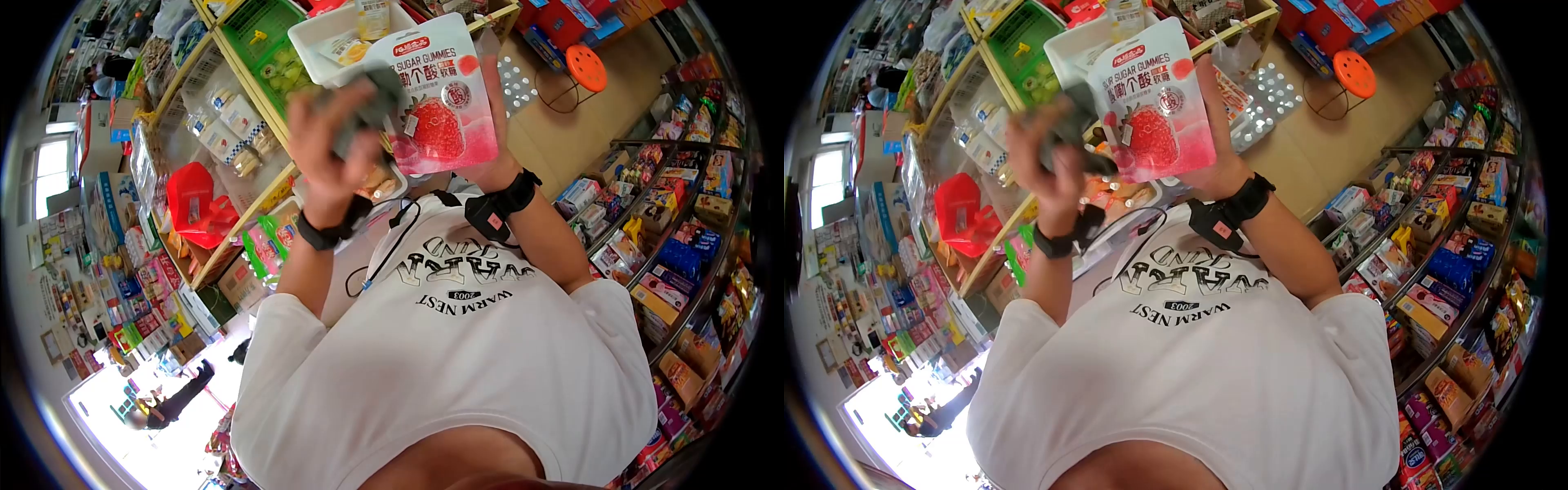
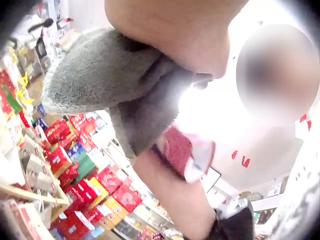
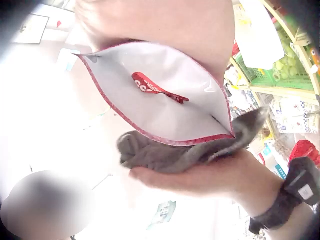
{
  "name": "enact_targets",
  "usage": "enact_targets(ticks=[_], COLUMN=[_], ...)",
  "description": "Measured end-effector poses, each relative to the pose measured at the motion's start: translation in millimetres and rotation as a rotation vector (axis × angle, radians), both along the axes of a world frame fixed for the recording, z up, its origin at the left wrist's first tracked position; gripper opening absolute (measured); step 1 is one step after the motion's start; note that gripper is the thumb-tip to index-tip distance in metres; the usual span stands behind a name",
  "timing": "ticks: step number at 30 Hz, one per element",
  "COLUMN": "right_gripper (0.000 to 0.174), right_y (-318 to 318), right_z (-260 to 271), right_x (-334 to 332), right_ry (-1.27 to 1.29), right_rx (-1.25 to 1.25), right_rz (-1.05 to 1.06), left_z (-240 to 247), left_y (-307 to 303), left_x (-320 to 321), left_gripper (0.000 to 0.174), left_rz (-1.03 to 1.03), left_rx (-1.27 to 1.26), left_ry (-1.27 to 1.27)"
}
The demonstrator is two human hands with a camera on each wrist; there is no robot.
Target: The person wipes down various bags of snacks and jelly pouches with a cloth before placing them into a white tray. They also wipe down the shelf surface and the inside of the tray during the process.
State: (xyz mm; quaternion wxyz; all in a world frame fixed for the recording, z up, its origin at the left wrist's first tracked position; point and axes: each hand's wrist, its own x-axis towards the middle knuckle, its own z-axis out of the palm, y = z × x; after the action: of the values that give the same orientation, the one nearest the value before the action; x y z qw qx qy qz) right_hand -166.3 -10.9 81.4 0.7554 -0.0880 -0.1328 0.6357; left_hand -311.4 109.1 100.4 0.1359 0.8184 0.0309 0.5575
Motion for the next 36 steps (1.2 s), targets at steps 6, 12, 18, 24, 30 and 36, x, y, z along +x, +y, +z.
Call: enact_targets(ticks=[6, 12, 18, 24, 30, 36], right_gripper=[0.08, 0.037, 0.036, 0.044, 0.032, 0.038], right_y=[-0.7, -0.7, -3.6, -10.7, 16.1, -26.1], right_z=[5.9, -1.6, 12.8, 3.8, -7.1, -37.4], right_x=[-0.6, 22.2, 40.0, 56.3, 15.3, 9.8], right_ry=[-0.004, -0.282, -0.335, 0.041, -0.294, -0.817], right_rx=[-0.027, -0.246, -0.232, 0.044, -0.391, -0.156], right_rz=[-0.056, -0.059, -0.286, -0.183, -0.202, -0.339], left_z=[18.4, 5.1, -15.9, -43.0, -1.2, 10.7], left_y=[27.0, 0.9, -40.0, -9.5, 2.8, -25.2], left_x=[16.8, 36.1, 18.1, -6.1, 42.4, 53.1], left_gripper=[0.029, 0.026, 0.031, 0.042, 0.038, 0.034], left_rz=[0.096, 0.118, -0.267, -0.249, -0.136, -0.416], left_rx=[-0.244, -0.314, -0.316, -0.24, -0.394, -0.27], left_ry=[0.066, 0.276, 0.301, 0.117, -0.225, 0.173])
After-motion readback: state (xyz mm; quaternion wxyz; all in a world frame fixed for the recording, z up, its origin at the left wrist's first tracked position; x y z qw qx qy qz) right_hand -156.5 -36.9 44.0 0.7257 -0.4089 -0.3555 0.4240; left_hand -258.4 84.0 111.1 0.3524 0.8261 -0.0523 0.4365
